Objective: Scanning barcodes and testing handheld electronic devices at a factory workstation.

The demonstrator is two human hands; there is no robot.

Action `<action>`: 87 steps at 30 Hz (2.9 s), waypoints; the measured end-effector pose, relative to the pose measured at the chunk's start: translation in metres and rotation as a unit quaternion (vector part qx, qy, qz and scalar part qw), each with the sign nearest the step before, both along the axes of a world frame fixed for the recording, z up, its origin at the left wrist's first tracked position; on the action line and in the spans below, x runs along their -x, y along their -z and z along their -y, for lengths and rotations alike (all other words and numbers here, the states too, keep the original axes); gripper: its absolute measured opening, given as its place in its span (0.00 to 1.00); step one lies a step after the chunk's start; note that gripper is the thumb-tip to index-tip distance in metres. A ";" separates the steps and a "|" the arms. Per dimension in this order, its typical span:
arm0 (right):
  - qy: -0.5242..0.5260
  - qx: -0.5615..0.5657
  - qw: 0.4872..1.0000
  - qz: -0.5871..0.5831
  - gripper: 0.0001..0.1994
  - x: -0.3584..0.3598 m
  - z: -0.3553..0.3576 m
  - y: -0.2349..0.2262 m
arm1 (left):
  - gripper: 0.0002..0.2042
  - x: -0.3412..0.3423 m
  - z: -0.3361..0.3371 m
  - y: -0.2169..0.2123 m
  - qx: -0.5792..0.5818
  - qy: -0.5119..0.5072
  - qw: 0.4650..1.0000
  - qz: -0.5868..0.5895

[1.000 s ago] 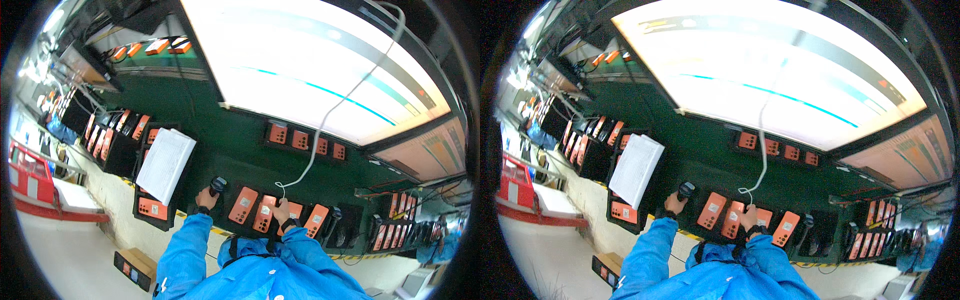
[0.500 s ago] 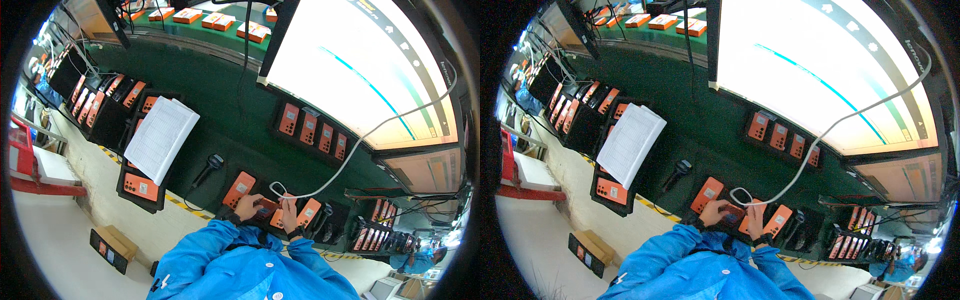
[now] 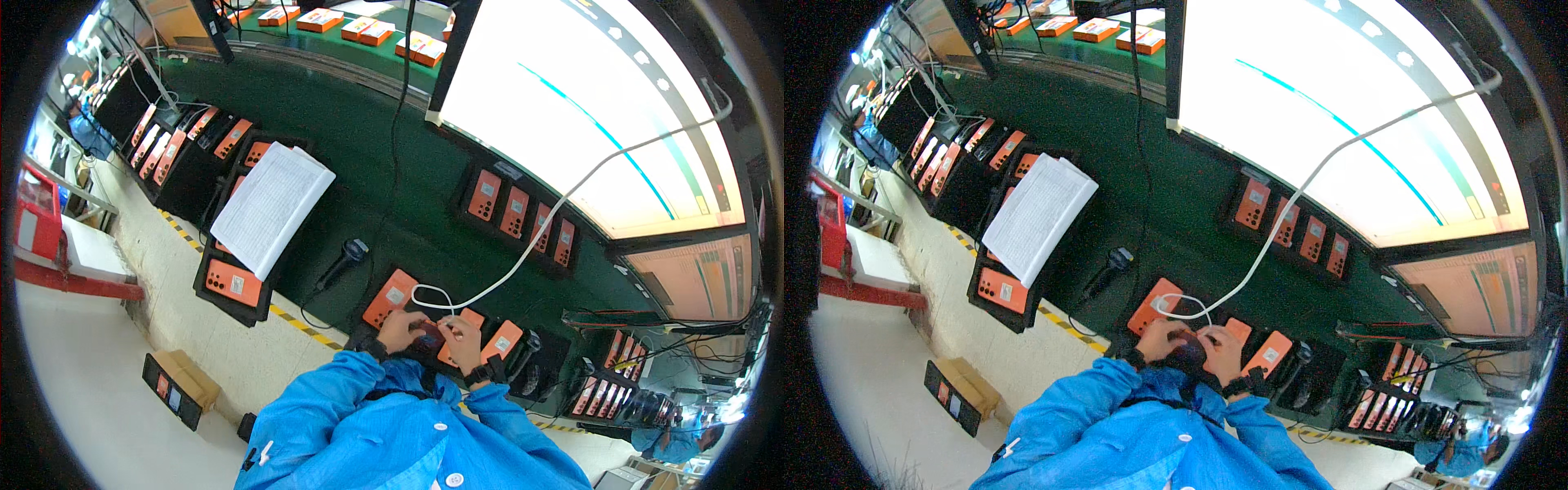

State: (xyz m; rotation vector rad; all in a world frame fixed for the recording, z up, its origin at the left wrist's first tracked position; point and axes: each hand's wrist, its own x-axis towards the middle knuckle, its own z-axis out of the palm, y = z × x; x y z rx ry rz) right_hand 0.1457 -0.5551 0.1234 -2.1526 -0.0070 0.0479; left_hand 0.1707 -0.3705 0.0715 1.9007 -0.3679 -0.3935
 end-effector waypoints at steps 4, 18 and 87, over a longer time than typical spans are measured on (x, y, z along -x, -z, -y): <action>0.010 0.015 0.998 -0.052 0.08 -0.004 0.002 0.007 | 0.17 0.006 -0.002 0.002 -0.055 -0.048 0.996 0.049; 0.142 0.190 0.967 0.097 0.26 -0.060 0.021 0.127 | 0.15 0.318 -0.153 0.117 -0.127 -0.589 0.753 -0.266; -0.078 -0.047 0.961 -0.262 0.16 -0.231 -0.937 0.004 | 0.07 -0.352 -1.051 -0.066 0.130 -0.348 0.927 0.049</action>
